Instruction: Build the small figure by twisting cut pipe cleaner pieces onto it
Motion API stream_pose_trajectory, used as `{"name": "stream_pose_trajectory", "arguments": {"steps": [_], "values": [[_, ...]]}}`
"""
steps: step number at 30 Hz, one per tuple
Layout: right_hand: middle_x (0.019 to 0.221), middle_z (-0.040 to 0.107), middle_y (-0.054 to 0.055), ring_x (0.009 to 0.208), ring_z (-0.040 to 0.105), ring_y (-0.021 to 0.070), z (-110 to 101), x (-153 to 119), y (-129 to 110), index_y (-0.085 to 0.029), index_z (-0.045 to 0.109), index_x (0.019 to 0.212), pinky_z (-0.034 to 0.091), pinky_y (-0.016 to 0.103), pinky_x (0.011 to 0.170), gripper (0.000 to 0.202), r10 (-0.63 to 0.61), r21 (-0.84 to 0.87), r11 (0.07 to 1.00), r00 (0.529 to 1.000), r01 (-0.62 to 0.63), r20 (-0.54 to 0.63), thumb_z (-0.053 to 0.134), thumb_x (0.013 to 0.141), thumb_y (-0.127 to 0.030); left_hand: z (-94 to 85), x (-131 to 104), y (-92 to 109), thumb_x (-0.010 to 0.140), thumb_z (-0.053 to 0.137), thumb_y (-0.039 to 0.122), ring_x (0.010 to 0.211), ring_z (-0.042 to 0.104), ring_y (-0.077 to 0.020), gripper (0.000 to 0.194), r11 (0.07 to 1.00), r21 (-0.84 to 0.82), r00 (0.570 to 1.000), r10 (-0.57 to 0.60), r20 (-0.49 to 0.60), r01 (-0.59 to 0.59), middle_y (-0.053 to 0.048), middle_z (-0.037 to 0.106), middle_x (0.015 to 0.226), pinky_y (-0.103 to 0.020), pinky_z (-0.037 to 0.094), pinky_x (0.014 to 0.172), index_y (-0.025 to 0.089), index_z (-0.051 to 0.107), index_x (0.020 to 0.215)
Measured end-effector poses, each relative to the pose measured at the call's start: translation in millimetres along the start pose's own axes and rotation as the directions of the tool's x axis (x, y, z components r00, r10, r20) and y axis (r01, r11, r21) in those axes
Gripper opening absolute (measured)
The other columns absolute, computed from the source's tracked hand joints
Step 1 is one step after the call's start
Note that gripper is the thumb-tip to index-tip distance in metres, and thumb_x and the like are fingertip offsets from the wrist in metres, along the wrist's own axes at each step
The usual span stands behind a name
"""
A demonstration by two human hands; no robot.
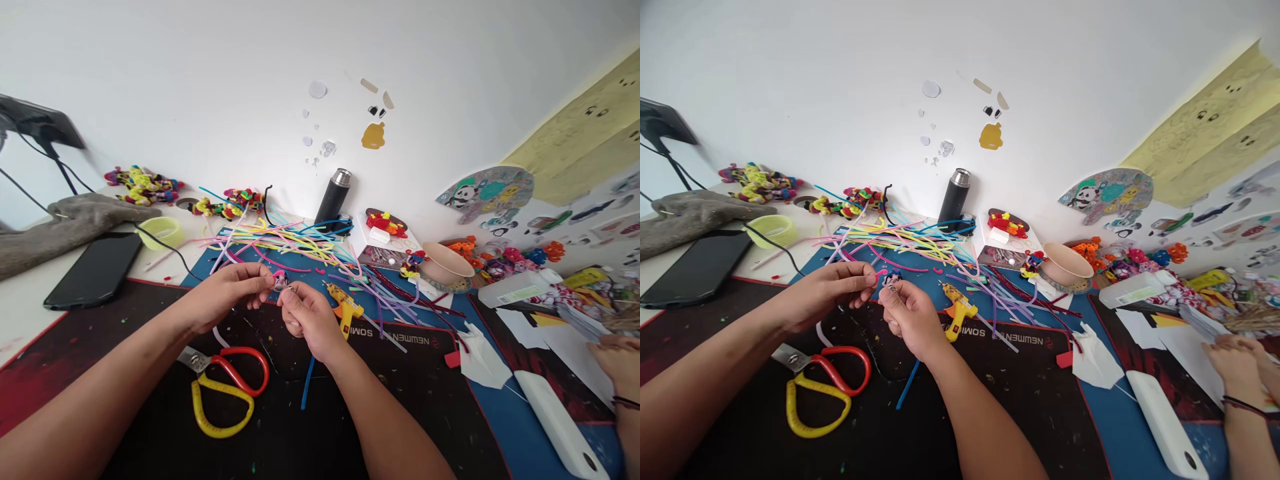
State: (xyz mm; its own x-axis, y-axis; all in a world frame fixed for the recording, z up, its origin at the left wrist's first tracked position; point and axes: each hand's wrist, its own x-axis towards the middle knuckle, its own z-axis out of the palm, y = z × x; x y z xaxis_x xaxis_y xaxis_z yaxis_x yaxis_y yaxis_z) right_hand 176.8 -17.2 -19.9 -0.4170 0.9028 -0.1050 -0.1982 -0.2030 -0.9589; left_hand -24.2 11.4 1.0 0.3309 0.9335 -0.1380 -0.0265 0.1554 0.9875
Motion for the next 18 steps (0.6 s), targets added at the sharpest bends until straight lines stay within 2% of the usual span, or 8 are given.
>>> {"name": "stream_pose_trajectory", "arguments": {"steps": [5,9,13,15,18], "values": [[0.061,0.033,-0.009,0.052,0.024,0.0082,2,-2,1,-0.023,0.055,0.076,0.016,0.027,0.048,0.066,-0.02,-0.075,0.997,1.0,0.021,0.009,0.08,0.084,-0.083,0.2,-1,0,0.072,0.092,0.06,0.061,0.056,-0.0172,0.042,1.0,-0.01,1.0,-0.011,0.02,0.011,0.0,0.064,0.066,-0.028,0.049,0.058,0.023,0.074,0.074],[0.062,0.036,-0.007,0.052,0.027,0.0092,1,-1,8,-0.024,0.048,0.073,0.021,0.027,0.049,0.068,-0.061,-0.139,0.989,0.998,0.056,-0.027,0.071,0.09,-0.086,1.6,-2,0,0.073,0.091,0.057,0.06,0.053,-0.0165,0.038,1.0,-0.015,0.999,-0.018,0.05,0.019,0.001,0.06,0.065,-0.028,0.047,0.059,0.023,0.074,0.073],[0.064,0.04,-0.005,0.059,0.034,0.0122,-1,-1,14,-0.023,0.047,0.073,0.027,0.029,0.056,0.058,-0.152,-0.355,0.928,0.985,0.112,-0.086,0.063,0.103,-0.07,2.5,-4,1,0.075,0.089,0.056,0.06,0.049,-0.0162,0.036,1.0,0.009,0.996,-0.02,0.089,0.019,0.001,0.058,0.064,-0.027,0.043,0.058,0.023,0.073,0.073],[0.065,0.041,-0.004,0.063,0.036,0.0129,0,-2,14,-0.023,0.048,0.072,0.028,0.03,0.059,0.052,-0.188,-0.476,0.871,0.977,0.119,-0.101,0.062,0.104,-0.061,2.4,-4,1,0.077,0.086,0.055,0.06,0.047,-0.0159,0.036,1.0,0.023,0.995,-0.016,0.102,0.014,0.002,0.056,0.062,-0.027,0.039,0.057,0.023,0.071,0.072],[0.064,0.041,-0.005,0.062,0.035,0.0129,3,-3,11,-0.023,0.046,0.07,0.028,0.031,0.059,0.048,-0.21,-0.569,0.815,0.971,0.11,-0.113,0.06,0.103,-0.055,2.1,-4,1,0.078,0.084,0.053,0.059,0.042,-0.0152,0.035,0.999,0.031,0.992,-0.021,0.123,0.017,0.003,0.052,0.06,-0.026,0.034,0.056,0.023,0.068,0.072]]}}
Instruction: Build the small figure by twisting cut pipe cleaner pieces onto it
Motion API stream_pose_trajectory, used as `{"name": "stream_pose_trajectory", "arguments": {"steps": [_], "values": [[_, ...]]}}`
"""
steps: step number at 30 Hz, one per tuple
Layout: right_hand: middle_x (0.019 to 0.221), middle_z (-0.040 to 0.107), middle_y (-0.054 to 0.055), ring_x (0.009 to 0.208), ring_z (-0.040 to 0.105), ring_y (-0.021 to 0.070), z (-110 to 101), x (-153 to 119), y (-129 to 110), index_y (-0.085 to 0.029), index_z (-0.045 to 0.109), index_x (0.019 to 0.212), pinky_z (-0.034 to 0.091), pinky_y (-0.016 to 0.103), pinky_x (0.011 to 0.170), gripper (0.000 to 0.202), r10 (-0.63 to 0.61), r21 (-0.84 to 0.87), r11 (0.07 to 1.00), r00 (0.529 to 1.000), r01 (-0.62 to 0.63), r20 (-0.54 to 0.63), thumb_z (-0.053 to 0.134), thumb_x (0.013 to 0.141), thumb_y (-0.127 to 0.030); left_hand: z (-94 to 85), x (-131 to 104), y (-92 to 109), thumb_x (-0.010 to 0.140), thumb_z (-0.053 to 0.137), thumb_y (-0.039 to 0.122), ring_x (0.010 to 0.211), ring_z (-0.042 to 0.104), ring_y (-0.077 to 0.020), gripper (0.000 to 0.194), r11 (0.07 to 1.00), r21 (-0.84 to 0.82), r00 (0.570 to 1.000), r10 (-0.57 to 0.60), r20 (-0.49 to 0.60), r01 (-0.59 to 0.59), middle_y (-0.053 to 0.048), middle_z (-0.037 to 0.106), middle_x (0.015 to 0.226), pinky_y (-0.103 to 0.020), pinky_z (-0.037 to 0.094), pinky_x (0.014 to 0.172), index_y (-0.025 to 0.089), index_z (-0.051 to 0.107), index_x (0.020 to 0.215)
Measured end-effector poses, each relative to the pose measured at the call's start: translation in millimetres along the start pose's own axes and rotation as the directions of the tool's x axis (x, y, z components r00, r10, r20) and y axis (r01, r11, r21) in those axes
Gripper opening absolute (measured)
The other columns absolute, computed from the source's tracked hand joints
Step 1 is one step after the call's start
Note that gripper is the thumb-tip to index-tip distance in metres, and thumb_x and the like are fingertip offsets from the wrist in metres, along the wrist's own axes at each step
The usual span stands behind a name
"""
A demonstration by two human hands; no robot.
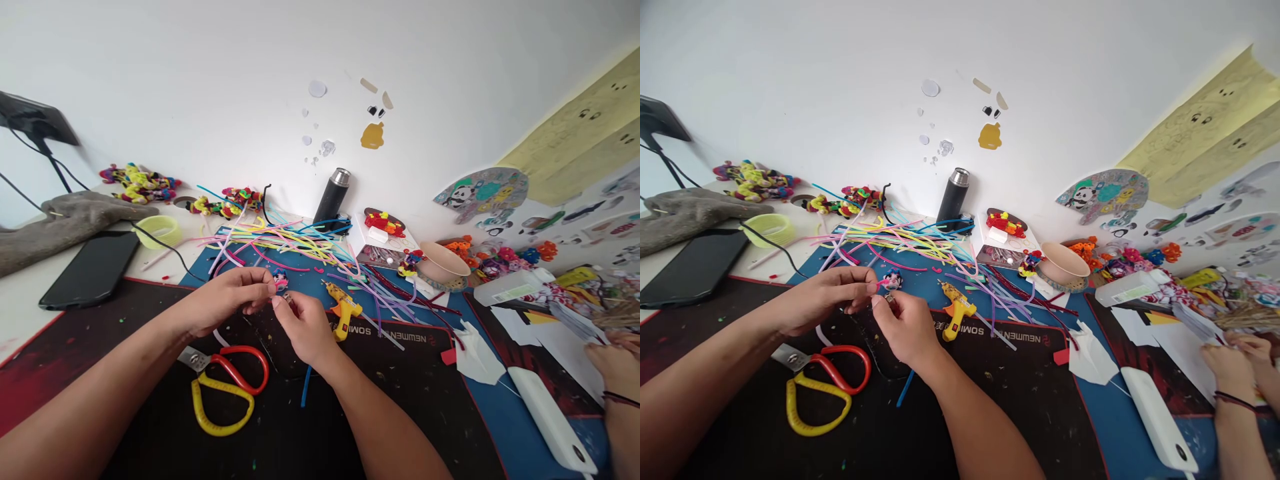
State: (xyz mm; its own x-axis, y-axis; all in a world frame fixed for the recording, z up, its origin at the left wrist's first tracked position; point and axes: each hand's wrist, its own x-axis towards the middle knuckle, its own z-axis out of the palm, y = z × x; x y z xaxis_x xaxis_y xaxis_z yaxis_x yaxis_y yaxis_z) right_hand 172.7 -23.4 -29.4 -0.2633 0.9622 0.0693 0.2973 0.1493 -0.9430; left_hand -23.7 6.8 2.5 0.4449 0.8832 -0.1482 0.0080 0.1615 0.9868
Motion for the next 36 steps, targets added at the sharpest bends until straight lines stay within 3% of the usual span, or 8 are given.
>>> {"name": "stream_pose_trajectory", "arguments": {"steps": [7,13,18,22,36], "values": [[0.058,0.041,-0.006,0.058,0.034,0.0121,4,-1,-8,-0.025,0.039,0.066,0.026,0.031,0.057,0.045,-0.01,-0.094,0.996,0.999,0.007,-0.034,0.057,0.098,-0.05,-1.9,-1,-1,0.074,0.086,0.047,0.057,0.028,-0.0104,0.035,0.996,-0.063,0.997,-0.058,0.044,0.061,0.007,0.042,0.063,-0.023,0.022,0.051,0.02,0.063,0.073],[0.057,0.04,-0.006,0.057,0.033,0.012,5,-1,-10,-0.025,0.037,0.064,0.024,0.031,0.057,0.044,-0.012,-0.156,0.988,0.999,0.005,-0.047,0.056,0.096,-0.049,-7.0,-1,-1,0.073,0.089,0.048,0.057,0.023,-0.0098,0.037,0.99,-0.111,0.996,-0.086,0.003,0.085,0.008,0.038,0.061,-0.022,0.018,0.05,0.02,0.065,0.077],[0.057,0.04,-0.006,0.057,0.032,0.0123,7,-1,-6,-0.025,0.038,0.064,0.024,0.031,0.056,0.044,-0.016,-0.168,0.986,0.999,0.006,-0.052,0.056,0.095,-0.049,-7.1,-4,2,0.072,0.091,0.05,0.054,0.018,-0.0088,0.043,0.979,-0.134,0.985,-0.141,0.103,0.154,0.009,0.034,0.057,-0.024,0.015,0.048,0.021,0.06,0.072],[0.058,0.044,-0.006,0.057,0.035,0.0126,10,-2,-4,-0.025,0.041,0.066,0.026,0.031,0.056,0.04,-0.009,-0.165,0.986,0.999,0.002,-0.043,0.057,0.094,-0.047,-6.0,-5,2,0.074,0.092,0.052,0.054,0.018,-0.0087,0.042,0.978,-0.112,0.976,-0.157,0.152,0.175,0.009,0.036,0.057,-0.024,0.013,0.048,0.02,0.065,0.075],[0.058,0.044,-0.005,0.057,0.036,0.0124,11,-3,-7,-0.025,0.04,0.065,0.027,0.03,0.058,0.037,-0.015,-0.157,0.987,0.999,0.009,-0.037,0.055,0.094,-0.043,-6.7,-4,0,0.074,0.092,0.052,0.053,0.019,-0.009,0.042,0.977,-0.089,0.974,-0.177,0.144,0.191,0.008,0.037,0.057,-0.024,0.013,0.047,0.021,0.064,0.074]]}}
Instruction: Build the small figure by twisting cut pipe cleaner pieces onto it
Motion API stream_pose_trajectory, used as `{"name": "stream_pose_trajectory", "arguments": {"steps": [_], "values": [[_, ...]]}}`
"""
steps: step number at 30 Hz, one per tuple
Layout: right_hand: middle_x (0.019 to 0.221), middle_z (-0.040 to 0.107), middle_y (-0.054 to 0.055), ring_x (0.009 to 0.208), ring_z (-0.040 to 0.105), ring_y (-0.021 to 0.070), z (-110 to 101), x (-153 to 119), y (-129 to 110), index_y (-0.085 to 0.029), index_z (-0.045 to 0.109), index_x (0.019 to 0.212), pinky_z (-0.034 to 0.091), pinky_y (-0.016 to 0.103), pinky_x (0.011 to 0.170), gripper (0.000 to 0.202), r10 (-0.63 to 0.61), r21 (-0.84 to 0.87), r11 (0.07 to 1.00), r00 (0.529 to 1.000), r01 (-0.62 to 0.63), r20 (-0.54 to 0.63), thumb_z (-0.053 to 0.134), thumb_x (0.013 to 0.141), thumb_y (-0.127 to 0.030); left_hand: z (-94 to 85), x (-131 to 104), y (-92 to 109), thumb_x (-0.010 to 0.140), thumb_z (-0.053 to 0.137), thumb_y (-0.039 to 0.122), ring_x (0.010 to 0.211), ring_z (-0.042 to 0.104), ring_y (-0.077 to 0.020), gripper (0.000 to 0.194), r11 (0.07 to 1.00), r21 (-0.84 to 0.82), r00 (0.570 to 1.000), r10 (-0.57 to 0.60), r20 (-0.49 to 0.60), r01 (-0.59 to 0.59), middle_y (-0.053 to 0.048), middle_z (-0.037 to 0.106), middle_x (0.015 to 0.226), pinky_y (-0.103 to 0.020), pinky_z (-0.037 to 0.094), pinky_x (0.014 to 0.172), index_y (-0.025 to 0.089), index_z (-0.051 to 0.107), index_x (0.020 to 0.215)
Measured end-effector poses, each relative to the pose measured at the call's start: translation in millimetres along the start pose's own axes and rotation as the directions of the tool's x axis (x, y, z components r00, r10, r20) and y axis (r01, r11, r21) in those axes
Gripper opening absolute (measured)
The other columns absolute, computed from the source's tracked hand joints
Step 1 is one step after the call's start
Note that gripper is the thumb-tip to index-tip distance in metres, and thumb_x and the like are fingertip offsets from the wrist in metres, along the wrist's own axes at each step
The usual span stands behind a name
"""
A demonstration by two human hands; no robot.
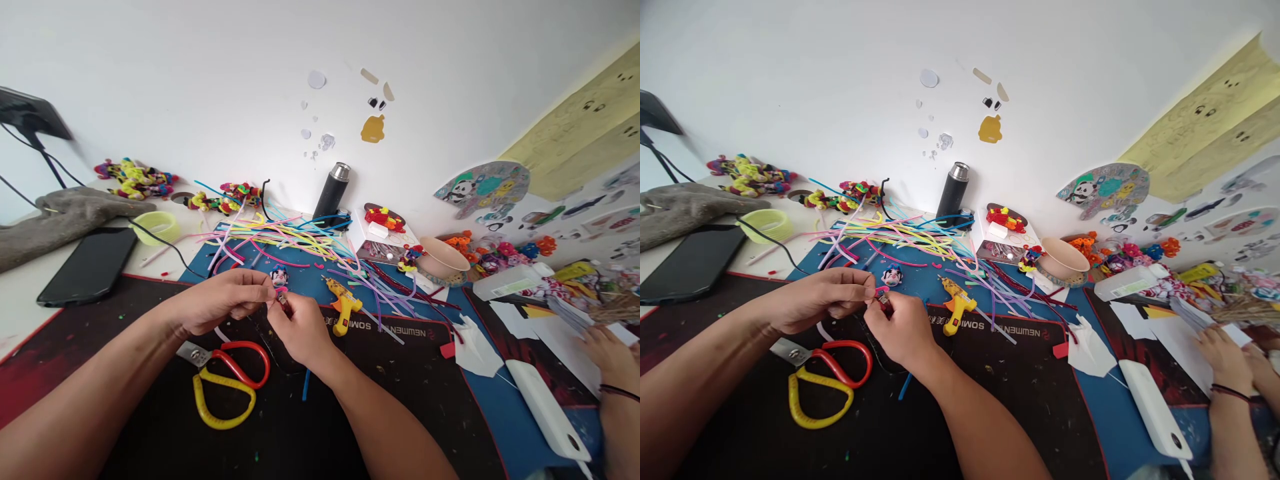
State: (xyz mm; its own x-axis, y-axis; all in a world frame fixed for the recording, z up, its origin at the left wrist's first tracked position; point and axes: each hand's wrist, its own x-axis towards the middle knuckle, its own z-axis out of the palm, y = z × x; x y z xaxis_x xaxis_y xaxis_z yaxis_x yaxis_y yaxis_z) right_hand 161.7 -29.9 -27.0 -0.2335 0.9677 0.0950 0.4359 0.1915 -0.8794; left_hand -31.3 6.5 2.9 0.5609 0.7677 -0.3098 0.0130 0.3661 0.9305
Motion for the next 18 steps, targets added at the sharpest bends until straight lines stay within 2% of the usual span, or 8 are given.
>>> {"name": "stream_pose_trajectory", "arguments": {"steps": [18], "values": [[0.058,0.045,-0.005,0.058,0.038,0.0129,-0.2,-0.8,-1.9,-0.024,0.04,0.065,0.027,0.03,0.057,0.036,0.027,-0.005,1.0,1.0,-0.027,0.004,0.057,0.094,-0.038,0.9,1.5,0.0,0.075,0.088,0.053,0.054,0.018,-0.0097,0.042,0.999,0.035,1.0,0.004,-0.001,-0.004,0.008,0.036,0.058,-0.024,0.014,0.047,0.021,0.062,0.073]]}}
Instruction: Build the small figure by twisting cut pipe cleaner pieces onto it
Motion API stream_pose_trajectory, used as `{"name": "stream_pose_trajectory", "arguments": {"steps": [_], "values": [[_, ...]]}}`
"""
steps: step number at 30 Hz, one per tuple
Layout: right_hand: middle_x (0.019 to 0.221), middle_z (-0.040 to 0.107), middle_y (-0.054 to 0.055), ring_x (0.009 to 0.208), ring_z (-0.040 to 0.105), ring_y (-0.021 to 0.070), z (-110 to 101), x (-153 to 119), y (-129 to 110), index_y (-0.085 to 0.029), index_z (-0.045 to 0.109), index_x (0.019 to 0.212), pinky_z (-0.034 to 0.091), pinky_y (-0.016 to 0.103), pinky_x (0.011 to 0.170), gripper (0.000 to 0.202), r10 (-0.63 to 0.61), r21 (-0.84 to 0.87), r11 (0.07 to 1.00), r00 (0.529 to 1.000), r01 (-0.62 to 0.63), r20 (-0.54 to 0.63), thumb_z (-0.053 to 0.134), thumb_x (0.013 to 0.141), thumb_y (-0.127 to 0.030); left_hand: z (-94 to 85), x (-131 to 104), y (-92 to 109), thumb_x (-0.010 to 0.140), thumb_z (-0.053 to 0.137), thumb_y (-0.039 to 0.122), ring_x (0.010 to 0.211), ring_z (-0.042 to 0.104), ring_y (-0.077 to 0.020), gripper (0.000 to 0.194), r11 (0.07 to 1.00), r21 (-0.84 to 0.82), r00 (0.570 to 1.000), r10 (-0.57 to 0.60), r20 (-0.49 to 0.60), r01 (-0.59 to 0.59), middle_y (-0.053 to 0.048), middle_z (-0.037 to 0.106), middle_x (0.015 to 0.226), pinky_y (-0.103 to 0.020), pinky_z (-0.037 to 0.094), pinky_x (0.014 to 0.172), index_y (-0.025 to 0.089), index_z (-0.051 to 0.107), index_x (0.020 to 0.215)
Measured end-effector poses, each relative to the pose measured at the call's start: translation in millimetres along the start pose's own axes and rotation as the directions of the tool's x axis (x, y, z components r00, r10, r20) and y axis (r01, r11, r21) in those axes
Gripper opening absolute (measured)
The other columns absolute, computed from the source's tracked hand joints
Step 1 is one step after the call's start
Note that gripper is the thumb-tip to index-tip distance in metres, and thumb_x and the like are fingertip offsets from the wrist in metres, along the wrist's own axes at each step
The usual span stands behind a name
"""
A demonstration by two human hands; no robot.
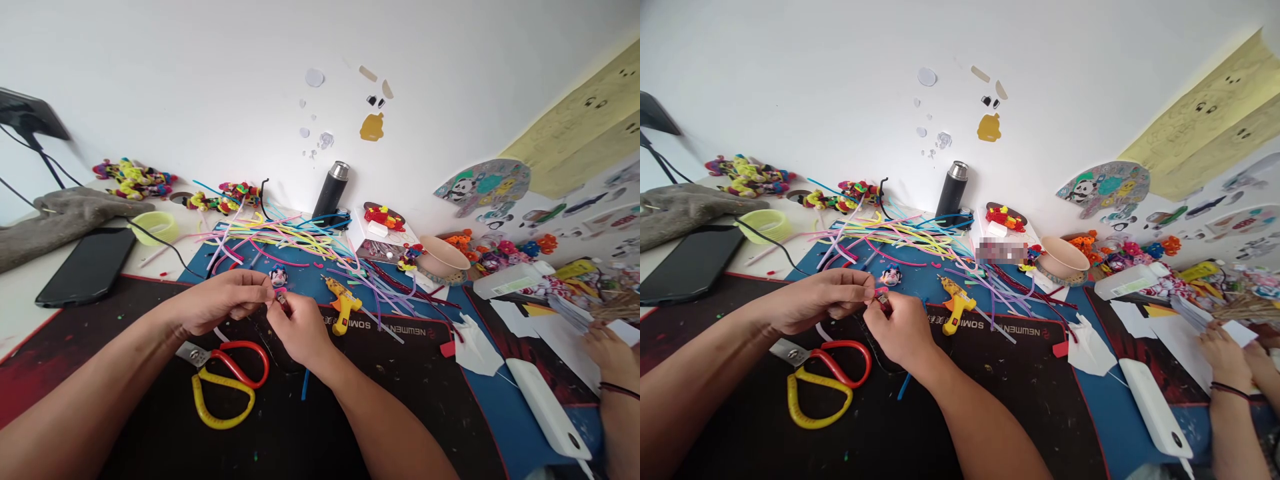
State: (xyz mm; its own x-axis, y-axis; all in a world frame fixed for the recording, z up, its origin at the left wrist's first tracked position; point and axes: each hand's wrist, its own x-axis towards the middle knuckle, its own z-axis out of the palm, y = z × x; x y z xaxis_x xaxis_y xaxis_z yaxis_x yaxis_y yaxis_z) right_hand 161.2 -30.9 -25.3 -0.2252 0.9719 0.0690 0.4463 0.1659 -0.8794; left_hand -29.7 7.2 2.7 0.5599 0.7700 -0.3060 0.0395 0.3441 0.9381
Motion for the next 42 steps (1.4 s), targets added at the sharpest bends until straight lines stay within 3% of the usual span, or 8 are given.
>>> {"name": "stream_pose_trajectory", "arguments": {"steps": [18,27,31,38,42], "values": [[0.057,0.042,-0.006,0.058,0.035,0.0124,-2,3,4,-0.024,0.041,0.066,0.024,0.03,0.056,0.036,0.001,0.043,0.999,1.0,0.0,-0.021,0.055,0.095,-0.042,-1.6,1,-1,0.074,0.089,0.053,0.055,0.018,-0.0097,0.041,1.0,-0.002,1.0,-0.013,-0.025,0.013,0.008,0.036,0.059,-0.024,0.013,0.049,0.02,0.064,0.074],[0.063,0.039,-0.006,0.061,0.036,0.0124,-8,5,7,-0.025,0.039,0.07,0.027,0.029,0.057,0.048,-0.004,0.217,0.976,0.995,-0.019,0.102,0.06,0.1,-0.057,-2.1,1,1,0.072,0.09,0.058,0.054,0.018,-0.0092,0.047,1.0,-0.026,0.995,0.015,-0.102,-0.018,0.009,0.034,0.057,-0.022,0.016,0.048,0.021,0.061,0.073],[0.066,0.039,-0.006,0.059,0.037,0.012,-10,7,11,-0.025,0.047,0.077,0.029,0.027,0.055,0.047,0.013,0.358,0.932,0.991,-0.061,0.136,0.068,0.097,-0.062,-2.1,2,2,0.072,0.09,0.062,0.054,0.02,-0.0092,0.049,0.998,-0.006,0.988,0.065,-0.143,-0.066,0.009,0.034,0.057,-0.022,0.018,0.048,0.021,0.063,0.074],[0.064,0.037,-0.01,0.051,0.028,0.0088,-15,16,11,-0.023,0.06,0.087,0.022,0.027,0.049,0.052,0.113,0.624,0.771,0.992,-0.123,0.056,0.079,0.086,-0.072,2.4,2,3,0.071,0.089,0.06,0.053,0.023,-0.0098,0.047,0.993,0.089,0.984,0.089,-0.153,-0.076,0.008,0.038,0.059,-0.023,0.018,0.048,0.021,0.063,0.074],[0.061,0.035,-0.011,0.049,0.026,0.0076,-17,18,12,-0.023,0.059,0.086,0.018,0.027,0.049,0.053,0.163,0.673,0.721,0.984,-0.165,0.066,0.081,0.083,-0.071,5.1,3,3,0.072,0.088,0.062,0.055,0.029,-0.0114,0.046,0.981,0.186,0.987,0.083,-0.134,-0.058,0.007,0.043,0.06,-0.024,0.02,0.051,0.021,0.065,0.076]]}}
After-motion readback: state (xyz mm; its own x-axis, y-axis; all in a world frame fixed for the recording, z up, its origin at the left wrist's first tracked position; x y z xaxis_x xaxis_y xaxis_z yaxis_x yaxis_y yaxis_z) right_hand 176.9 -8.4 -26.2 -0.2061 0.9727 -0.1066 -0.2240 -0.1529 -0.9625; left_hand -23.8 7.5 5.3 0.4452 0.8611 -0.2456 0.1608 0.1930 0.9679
